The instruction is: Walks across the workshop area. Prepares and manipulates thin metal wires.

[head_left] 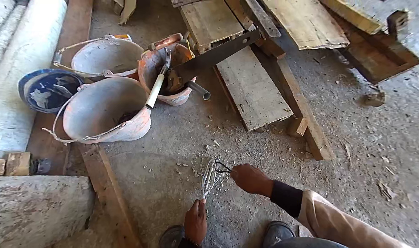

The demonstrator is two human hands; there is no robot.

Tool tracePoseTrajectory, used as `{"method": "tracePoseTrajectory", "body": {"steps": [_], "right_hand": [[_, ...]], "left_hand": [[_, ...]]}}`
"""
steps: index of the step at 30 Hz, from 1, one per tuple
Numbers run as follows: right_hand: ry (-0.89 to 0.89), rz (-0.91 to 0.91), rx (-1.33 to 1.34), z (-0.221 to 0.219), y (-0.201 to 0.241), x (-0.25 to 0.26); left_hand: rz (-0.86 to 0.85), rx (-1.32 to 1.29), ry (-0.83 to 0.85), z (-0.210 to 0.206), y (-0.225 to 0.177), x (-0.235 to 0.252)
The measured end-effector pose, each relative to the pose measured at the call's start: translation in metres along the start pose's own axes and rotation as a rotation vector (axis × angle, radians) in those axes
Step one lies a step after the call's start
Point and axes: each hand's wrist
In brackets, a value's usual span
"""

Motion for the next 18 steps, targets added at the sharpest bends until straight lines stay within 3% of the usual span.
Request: {"method": "tracePoseTrajectory", "body": {"steps": [4,7,12,18], "right_hand": [[0.030,-0.011,0.537,-0.019,-0.009,-0.003],[0.042,0.001,0.694,-0.033,-0.007,-0.011],[0.003,0.032,0.666,-0.039,-0.001,-0.003],[-0.033,0.060,0.436,-0.032,0.004,0.006]], "left_hand": [[0.037,-0.064,0.031,0.007,0.000,0.002],[0.062,-0.070,0.053,0.012,0.001,0.003],[0.052,-0.038,0.033,0.013,0.004,0.006],[0.070,0.013,0.020,0.013,-0.003,0.005]]}}
Point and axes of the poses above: each hand's wrist, its own x-axis towards the middle knuckle, its own z-axis out of the back of the hand, y = z × x, and after that the axes turned 2 degrees about x, right-handed
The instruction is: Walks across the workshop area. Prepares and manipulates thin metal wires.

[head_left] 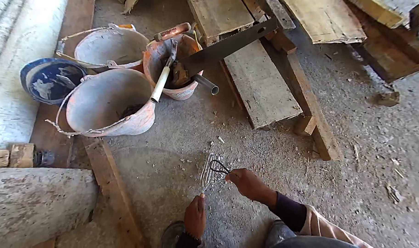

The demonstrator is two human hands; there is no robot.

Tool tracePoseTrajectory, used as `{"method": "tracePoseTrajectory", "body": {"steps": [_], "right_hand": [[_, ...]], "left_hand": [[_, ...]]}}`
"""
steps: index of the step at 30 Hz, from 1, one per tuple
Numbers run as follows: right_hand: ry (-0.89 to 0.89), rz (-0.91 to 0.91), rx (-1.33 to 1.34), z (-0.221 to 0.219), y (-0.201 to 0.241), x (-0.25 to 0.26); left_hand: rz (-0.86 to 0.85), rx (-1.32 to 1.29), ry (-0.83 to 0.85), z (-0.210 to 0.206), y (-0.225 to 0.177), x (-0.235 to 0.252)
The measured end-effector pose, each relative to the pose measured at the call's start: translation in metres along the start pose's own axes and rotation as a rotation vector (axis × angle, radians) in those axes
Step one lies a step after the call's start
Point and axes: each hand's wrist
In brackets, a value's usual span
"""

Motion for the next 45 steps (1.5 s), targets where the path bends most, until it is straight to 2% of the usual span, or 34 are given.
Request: {"method": "tracePoseTrajectory", "body": {"steps": [3,8,14,17,22,24,27,31,33,35,38,41,43,45], "right_hand": [[0.005,0.012,-0.029,0.004,0.000,-0.001],[0.038,-0.005,0.075,0.005,-0.007,0.001],[-0.036,-0.015,-0.447,0.013,0.015,-0.003],[-0.019,-0.049,-0.684,0.014,0.032,-0.010],[0.032,-0.061,-0.868,0.018,0.037,-0.018],[0.028,-0.012,-0.876,0.027,0.028,-0.014],[0.037,0.098,-0.760,0.059,0.005,-0.001],[-0.087,0.102,-0.243,0.094,-0.018,-0.007],[-0.181,0.118,-0.054,0.083,-0.028,-0.023],[-0.197,0.176,0.053,0.056,-0.040,-0.037],[-0.263,0.251,0.058,0.006,-0.055,-0.044],[-0.294,0.251,-0.034,-0.025,-0.061,-0.039],[-0.445,0.360,-0.009,-0.032,-0.057,-0.040],[-0.659,0.542,0.142,-0.037,-0.052,-0.044]], "left_hand": [[-0.008,0.018,-0.024,-0.001,-0.002,-0.003],[-0.022,0.029,-0.016,-0.004,-0.004,-0.005],[-0.012,0.031,0.034,-0.001,-0.003,-0.003],[-0.010,0.010,0.079,-0.002,-0.003,-0.002],[-0.030,-0.043,0.151,-0.008,0.002,0.000],[-0.055,-0.097,0.175,-0.011,0.006,0.003],[-0.059,-0.161,0.194,-0.012,0.011,0.006],[-0.080,-0.280,0.127,-0.013,0.017,0.005],[-0.097,-0.322,0.119,-0.011,0.016,0.003],[-0.089,-0.404,0.138,-0.009,0.012,0.002],[-0.026,-0.538,0.250,-0.002,0.010,0.009],[0.011,-0.514,0.279,-0.002,0.014,0.019],[0.044,-0.512,0.284,-0.001,0.015,0.023],[0.066,-0.515,0.281,-0.002,0.016,0.021]]}}
Point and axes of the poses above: each hand's wrist, its own x-axis towards the middle knuckle, its own z-axis out of the back of the hand, y = z × x, and after that the axes turned 2 degrees about x, right-handed
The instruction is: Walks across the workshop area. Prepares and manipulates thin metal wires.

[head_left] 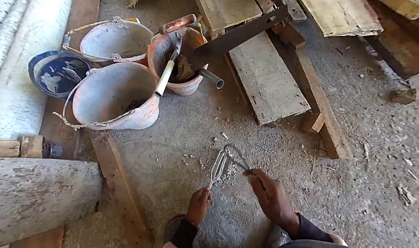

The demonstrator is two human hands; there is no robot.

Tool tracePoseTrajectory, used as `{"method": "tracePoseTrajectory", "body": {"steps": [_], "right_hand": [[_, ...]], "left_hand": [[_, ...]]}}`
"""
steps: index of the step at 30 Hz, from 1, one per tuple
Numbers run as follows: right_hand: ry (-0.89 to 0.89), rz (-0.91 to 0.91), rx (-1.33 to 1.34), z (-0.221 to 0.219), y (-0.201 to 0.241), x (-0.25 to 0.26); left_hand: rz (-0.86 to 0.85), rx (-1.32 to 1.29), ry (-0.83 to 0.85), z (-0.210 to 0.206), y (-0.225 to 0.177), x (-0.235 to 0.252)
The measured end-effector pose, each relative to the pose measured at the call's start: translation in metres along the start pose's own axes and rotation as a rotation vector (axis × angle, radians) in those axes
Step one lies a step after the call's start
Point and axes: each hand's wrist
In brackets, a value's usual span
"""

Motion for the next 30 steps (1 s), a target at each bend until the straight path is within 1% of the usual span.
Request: {"method": "tracePoseTrajectory", "body": {"steps": [1,2,3,4,5,6,7,11,14,16,18,22,24,26,30], "right_hand": [[-0.087,0.020,0.053,-0.003,0.003,-0.002],[-0.119,0.000,0.059,-0.009,0.004,-0.006],[-0.061,-0.067,0.013,-0.015,0.001,-0.011],[0.113,-0.192,-0.080,-0.020,-0.001,-0.014],[0.352,-0.323,-0.163,-0.024,-0.004,-0.012],[0.516,-0.391,-0.194,-0.029,-0.008,-0.009],[0.567,-0.410,-0.182,-0.032,-0.009,-0.006],[0.506,-0.453,-0.006,-0.032,-0.007,-0.003],[0.513,-0.480,-0.015,-0.034,-0.010,-0.005],[0.483,-0.481,-0.005,-0.037,-0.012,-0.009],[0.445,-0.481,0.025,-0.039,-0.013,-0.011],[0.427,-0.458,0.145,-0.042,-0.015,-0.015],[0.438,-0.459,0.101,-0.043,-0.014,-0.014],[0.461,-0.456,-0.020,-0.041,-0.006,-0.010],[0.575,-0.489,-0.243,-0.046,0.012,0.013]], "left_hand": [[0.003,-0.003,-0.003,0.000,0.002,-0.001],[0.001,-0.008,-0.005,-0.001,0.003,0.000],[-0.006,-0.008,-0.008,-0.002,0.004,0.001],[-0.013,0.000,-0.012,-0.002,0.004,0.001],[-0.025,0.017,-0.021,-0.003,0.004,0.001],[-0.042,0.045,-0.036,-0.003,0.003,0.000],[-0.066,0.077,-0.058,-0.004,0.000,-0.001],[-0.118,0.220,-0.159,-0.007,-0.010,-0.008],[-0.130,0.279,-0.184,-0.008,-0.012,-0.004],[-0.126,0.330,-0.201,-0.011,-0.012,-0.006],[-0.123,0.349,-0.206,-0.012,-0.011,-0.006],[-0.132,0.331,-0.169,-0.009,-0.010,-0.006],[-0.134,0.317,-0.158,-0.008,-0.011,-0.005],[-0.127,0.327,-0.165,-0.009,-0.012,-0.005],[-0.124,0.397,-0.217,-0.011,-0.013,-0.008]]}}
Point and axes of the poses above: each hand's wrist, its own x-axis towards the middle knuckle, its own z-axis out of the back of the hand, y = z × x, and after that the axes turned 2 degrees about x, right-handed
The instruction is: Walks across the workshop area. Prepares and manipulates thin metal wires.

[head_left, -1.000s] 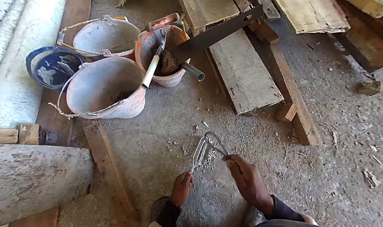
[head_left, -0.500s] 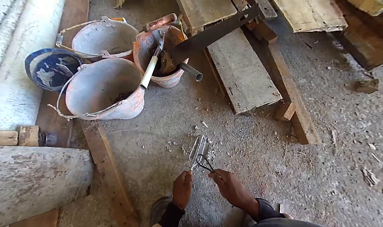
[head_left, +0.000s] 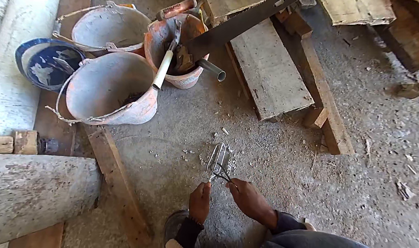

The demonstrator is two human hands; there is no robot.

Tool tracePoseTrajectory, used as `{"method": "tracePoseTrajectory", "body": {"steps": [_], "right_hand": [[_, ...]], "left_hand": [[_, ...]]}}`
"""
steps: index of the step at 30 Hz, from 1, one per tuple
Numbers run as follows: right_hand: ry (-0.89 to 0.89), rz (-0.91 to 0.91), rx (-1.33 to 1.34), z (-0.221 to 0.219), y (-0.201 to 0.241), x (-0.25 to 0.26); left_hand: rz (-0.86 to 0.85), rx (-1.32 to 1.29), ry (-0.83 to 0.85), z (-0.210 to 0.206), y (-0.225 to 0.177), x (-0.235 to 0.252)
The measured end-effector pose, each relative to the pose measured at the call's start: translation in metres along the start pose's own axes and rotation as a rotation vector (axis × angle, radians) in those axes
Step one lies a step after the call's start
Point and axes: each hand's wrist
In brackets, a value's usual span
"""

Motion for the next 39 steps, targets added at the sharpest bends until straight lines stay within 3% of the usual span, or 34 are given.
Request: {"method": "tracePoseTrajectory", "body": {"steps": [6,8,10,11,13,15,20,25,27,29,31,32,35,36,39], "right_hand": [[0.086,0.000,0.009,0.002,0.005,0.020],[0.112,0.002,0.219,0.004,-0.015,0.009],[0.110,-0.026,0.673,0.002,-0.038,-0.010],[0.064,-0.029,0.891,0.000,-0.046,-0.019],[-0.142,0.020,1.044,-0.005,-0.063,-0.029],[-0.310,0.038,0.896,-0.008,-0.081,-0.033],[-0.297,0.092,0.430,0.011,-0.074,-0.032],[-0.674,0.503,0.412,0.063,-0.011,-0.029],[-0.791,0.580,0.369,0.062,-0.007,-0.018],[-0.692,0.418,0.163,0.044,-0.023,-0.001],[-0.343,0.089,-0.065,0.044,-0.025,0.008],[-0.312,0.042,-0.085,0.046,-0.024,0.011],[-0.661,0.260,0.104,0.033,-0.037,0.010],[-0.674,0.267,0.132,0.026,-0.041,0.010],[-0.291,0.063,0.050,0.038,-0.036,0.014]], "left_hand": [[-0.028,0.042,-0.008,-0.008,0.003,-0.008],[-0.037,0.051,0.046,-0.010,0.007,-0.015],[-0.033,0.046,0.073,-0.010,0.007,-0.018],[-0.025,0.027,0.063,-0.007,0.004,-0.014],[0.009,-0.057,-0.008,0.003,-0.004,0.000],[0.024,-0.098,-0.093,0.013,-0.007,0.006],[-0.075,0.139,-0.103,0.027,-0.013,0.006],[-0.046,0.321,-0.018,0.024,-0.008,0.002],[-0.030,0.333,-0.007,0.022,-0.002,0.001],[-0.033,0.328,-0.014,0.019,0.003,0.000],[-0.027,0.329,-0.019,0.018,0.002,0.001],[-0.028,0.326,-0.022,0.019,0.001,0.003],[-0.007,0.309,-0.034,0.020,0.004,0.000],[0.001,0.308,-0.035,0.020,0.005,-0.003],[-0.007,0.314,-0.040,0.020,0.000,0.002]]}}
Point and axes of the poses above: each hand's wrist, its own x-axis towards the middle knuckle, its own z-axis out of the back of the hand, y = z × x, and after that the axes turned 2 degrees about x, right-handed
